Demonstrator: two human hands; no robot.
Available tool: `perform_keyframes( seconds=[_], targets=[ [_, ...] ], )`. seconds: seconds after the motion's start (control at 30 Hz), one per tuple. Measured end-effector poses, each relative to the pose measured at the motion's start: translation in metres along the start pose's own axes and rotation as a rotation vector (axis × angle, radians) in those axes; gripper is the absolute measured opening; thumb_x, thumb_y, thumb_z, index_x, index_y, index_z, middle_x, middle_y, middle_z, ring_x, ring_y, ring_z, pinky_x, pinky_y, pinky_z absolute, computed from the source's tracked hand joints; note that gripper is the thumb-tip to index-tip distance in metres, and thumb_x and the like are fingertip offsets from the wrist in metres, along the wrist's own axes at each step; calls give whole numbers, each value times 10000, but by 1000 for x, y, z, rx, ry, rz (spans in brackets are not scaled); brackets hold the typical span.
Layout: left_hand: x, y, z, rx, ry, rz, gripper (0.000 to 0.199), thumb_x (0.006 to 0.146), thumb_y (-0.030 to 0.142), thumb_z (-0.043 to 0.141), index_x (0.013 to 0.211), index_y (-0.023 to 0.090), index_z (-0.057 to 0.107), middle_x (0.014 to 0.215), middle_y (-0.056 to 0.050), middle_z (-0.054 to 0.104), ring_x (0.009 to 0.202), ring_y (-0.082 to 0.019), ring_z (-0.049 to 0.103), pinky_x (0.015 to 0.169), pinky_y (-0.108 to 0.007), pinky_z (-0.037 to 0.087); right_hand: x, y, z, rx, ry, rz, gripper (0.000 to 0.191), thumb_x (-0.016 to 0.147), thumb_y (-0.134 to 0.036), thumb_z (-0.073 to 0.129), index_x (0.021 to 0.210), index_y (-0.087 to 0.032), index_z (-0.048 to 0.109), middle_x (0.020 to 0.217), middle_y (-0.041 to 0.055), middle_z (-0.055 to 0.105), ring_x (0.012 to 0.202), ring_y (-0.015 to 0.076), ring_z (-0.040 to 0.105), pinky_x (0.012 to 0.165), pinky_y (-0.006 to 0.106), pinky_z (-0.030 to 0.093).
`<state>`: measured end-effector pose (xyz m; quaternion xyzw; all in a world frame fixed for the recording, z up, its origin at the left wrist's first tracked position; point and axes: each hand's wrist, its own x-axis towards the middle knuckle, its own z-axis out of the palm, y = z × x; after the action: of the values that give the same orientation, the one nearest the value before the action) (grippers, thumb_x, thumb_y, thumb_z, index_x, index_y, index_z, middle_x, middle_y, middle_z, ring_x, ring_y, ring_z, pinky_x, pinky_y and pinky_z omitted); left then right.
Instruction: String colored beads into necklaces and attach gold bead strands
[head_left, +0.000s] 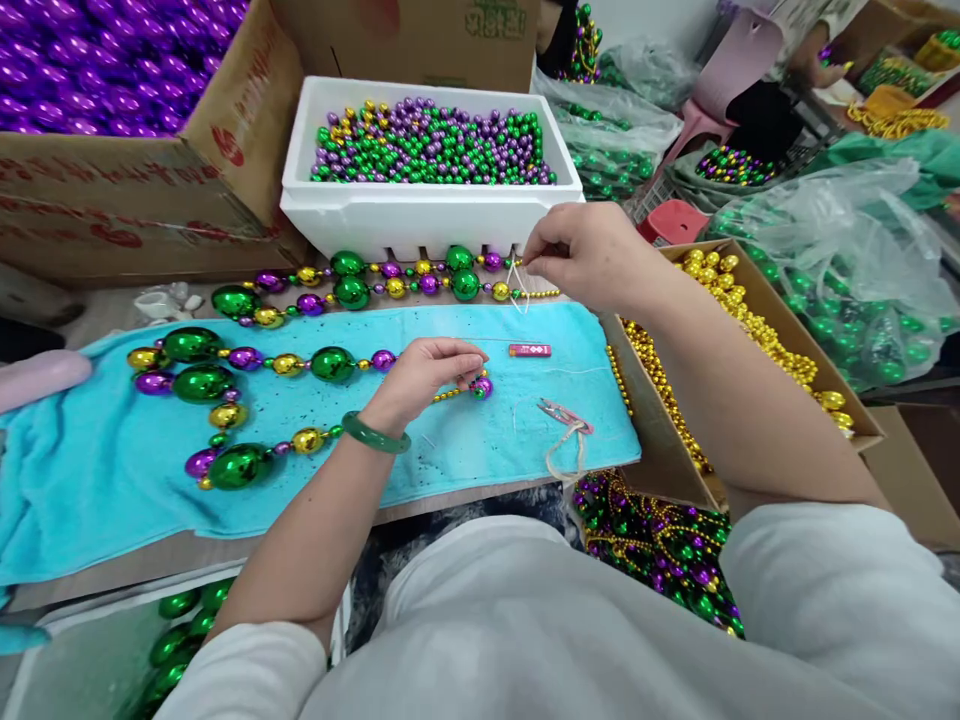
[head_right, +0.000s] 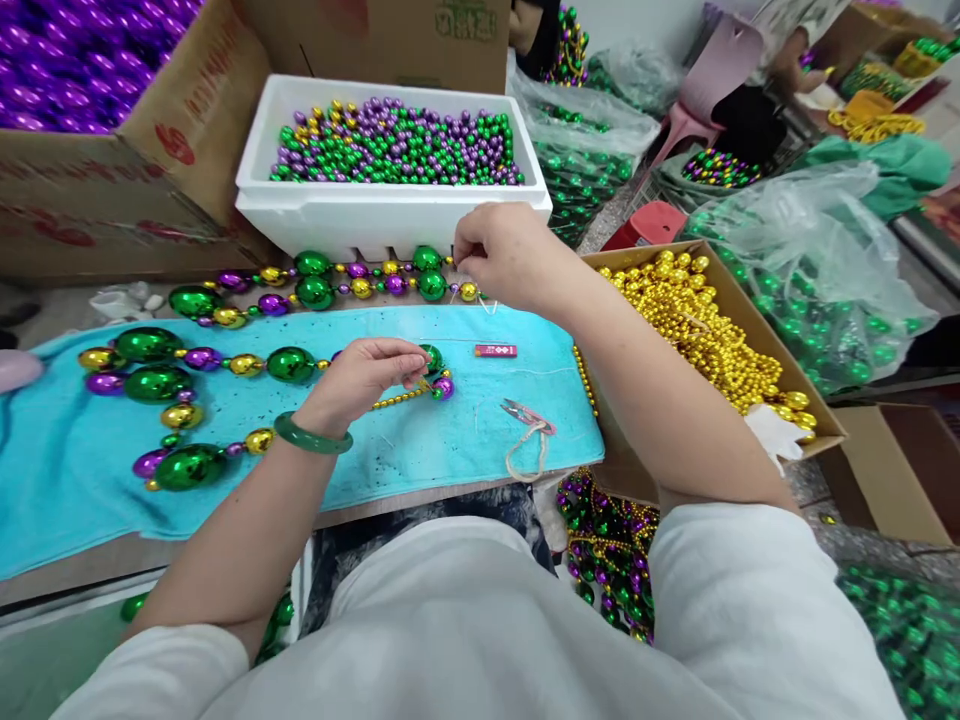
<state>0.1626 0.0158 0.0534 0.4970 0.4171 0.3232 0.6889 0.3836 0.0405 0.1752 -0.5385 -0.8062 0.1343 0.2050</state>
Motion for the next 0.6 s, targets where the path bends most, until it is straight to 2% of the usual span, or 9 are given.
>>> perform_keyframes(
  seconds=[0.13, 0.23, 0.3, 0.37, 0.43, 0.5, 0.53, 0.6],
  targets=[
    [4, -1, -2, -49, 20, -107, 265, 568, 321, 846, 705, 126, 732, 636, -52, 660, 550, -115, 556, 534, -253, 442, 0, 28, 17, 63, 0, 86, 67, 778, -188, 656, 794, -137, 696, 770, 48, 607, 816, 195, 577, 763, 354, 452],
    [5, -1, -4, -107, 65, -120, 283, 552, 303, 861, 711, 117, 720, 649, -49, 651, 567, -107, 559, 510, -228, 424, -8, 46, 28, 21, 54, 175, 129, 777, -194, 648, 878, -136, 704, 844, 56, 627, 804, 184, 577, 765, 348, 453],
    [6, 0, -5, -129, 92, -123, 294, 549, 304, 868, 712, 115, 713, 658, -45, 649, 573, -100, 558, 500, -215, 418, -23, 54, 37, -57, 80, 243, 159, 776, -200, 645, 916, -146, 701, 906, 67, 643, 815, 187, 582, 765, 345, 449],
    [7, 1, -6, -146, 114, -130, 309, 542, 310, 875, 713, 116, 707, 667, -44, 653, 572, -93, 555, 492, -206, 415, -46, 58, 51, -141, -25, 339, 123, 781, -216, 645, 876, -156, 697, 887, 76, 658, 804, 197, 589, 732, 336, 441],
    [9, 2, -7, -159, 136, -136, 320, 534, 310, 880, 720, 116, 706, 678, -46, 660, 565, -87, 550, 481, -197, 411, -75, 58, 70, -201, -284, 457, 101, 800, -249, 636, 815, -163, 686, 814, 84, 670, 769, 209, 600, 672, 322, 423],
    [10, 1, -9, -161, 153, -134, 320, 538, 309, 878, 727, 115, 708, 685, -49, 665, 555, -81, 543, 474, -192, 407, -105, 58, 92, -240, -511, 545, 149, 815, -288, 631, 871, -158, 677, 865, 115, 690, 791, 227, 619, 635, 309, 402],
    [10, 1, -9, -156, 162, -131, 316, 542, 307, 875, 729, 116, 708, 687, -51, 667, 551, -80, 541, 471, -191, 406, -118, 57, 102, -262, -566, 576, 189, 822, -304, 627, 923, -150, 667, 917, 134, 694, 819, 241, 628, 626, 308, 393],
    [11, 0, -10, -139, 177, -124, 304, 551, 307, 868, 731, 120, 708, 694, -55, 672, 545, -82, 539, 465, -193, 404, -139, 58, 119, -272, -577, 593, 252, 847, -330, 611, 1014, -142, 634, 995, 153, 689, 876, 258, 634, 621, 305, 378]
  ],
)
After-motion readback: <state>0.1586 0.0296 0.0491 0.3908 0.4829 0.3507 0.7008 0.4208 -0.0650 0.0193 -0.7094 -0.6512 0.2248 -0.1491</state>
